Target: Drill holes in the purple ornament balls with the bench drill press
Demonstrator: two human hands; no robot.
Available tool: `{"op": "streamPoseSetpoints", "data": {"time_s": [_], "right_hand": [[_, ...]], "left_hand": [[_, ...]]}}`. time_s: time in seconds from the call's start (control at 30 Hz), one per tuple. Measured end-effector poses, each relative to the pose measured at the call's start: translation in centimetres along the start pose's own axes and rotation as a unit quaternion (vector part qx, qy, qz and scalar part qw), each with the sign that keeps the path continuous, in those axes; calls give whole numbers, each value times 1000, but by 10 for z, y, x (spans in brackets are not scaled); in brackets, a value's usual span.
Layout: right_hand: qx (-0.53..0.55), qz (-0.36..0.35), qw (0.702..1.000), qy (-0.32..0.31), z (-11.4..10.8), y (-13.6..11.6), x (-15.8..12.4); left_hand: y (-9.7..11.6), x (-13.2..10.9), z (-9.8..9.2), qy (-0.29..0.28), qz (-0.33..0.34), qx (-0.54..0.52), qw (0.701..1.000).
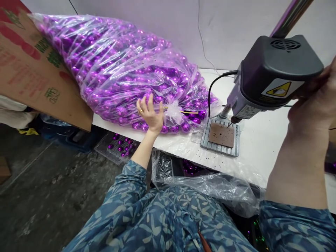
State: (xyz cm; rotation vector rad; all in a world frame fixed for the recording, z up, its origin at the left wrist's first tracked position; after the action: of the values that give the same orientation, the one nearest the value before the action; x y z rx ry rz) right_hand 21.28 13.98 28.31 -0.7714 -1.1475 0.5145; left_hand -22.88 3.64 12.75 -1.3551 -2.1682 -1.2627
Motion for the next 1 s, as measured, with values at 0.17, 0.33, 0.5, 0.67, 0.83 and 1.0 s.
{"op": "streamPoseSetpoints", "data": {"time_s": [0.17, 0.33, 0.5, 0.67, 0.83, 1.0], "right_hand": [[21, -43, 998, -35, 5, -6, 0], [41, -55, 997, -29, 9, -13, -4], [37, -50, 997, -34, 13, -16, -10], [32, -52, 998, -18, 12, -13, -10], [16, -30, 999, -18, 5, -2, -5], [12, -23, 1000, -9, 2, 3, -1]], "left_hand": [[72, 4, 29, -160, 225, -11, 961], [89, 23, 53, -221, 170, 70, 958], [79, 32, 64, -230, 154, 71, 958], [63, 46, 70, -221, 161, 11, 962], [52, 58, 76, -208, 168, -24, 963], [51, 57, 76, -195, 174, -14, 965]]}}
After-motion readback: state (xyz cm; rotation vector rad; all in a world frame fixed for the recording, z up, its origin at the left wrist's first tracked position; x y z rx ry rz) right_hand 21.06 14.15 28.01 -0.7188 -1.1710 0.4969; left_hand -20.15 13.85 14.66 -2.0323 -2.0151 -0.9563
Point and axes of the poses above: each hand's wrist, its own x-axis towards the middle knuckle, its own z-axis out of the palm, y = z × x, the point moved 5 cm from there along x, towards the middle knuckle, and after that the axes turned 1 degree about y, right-handed, at the moved point
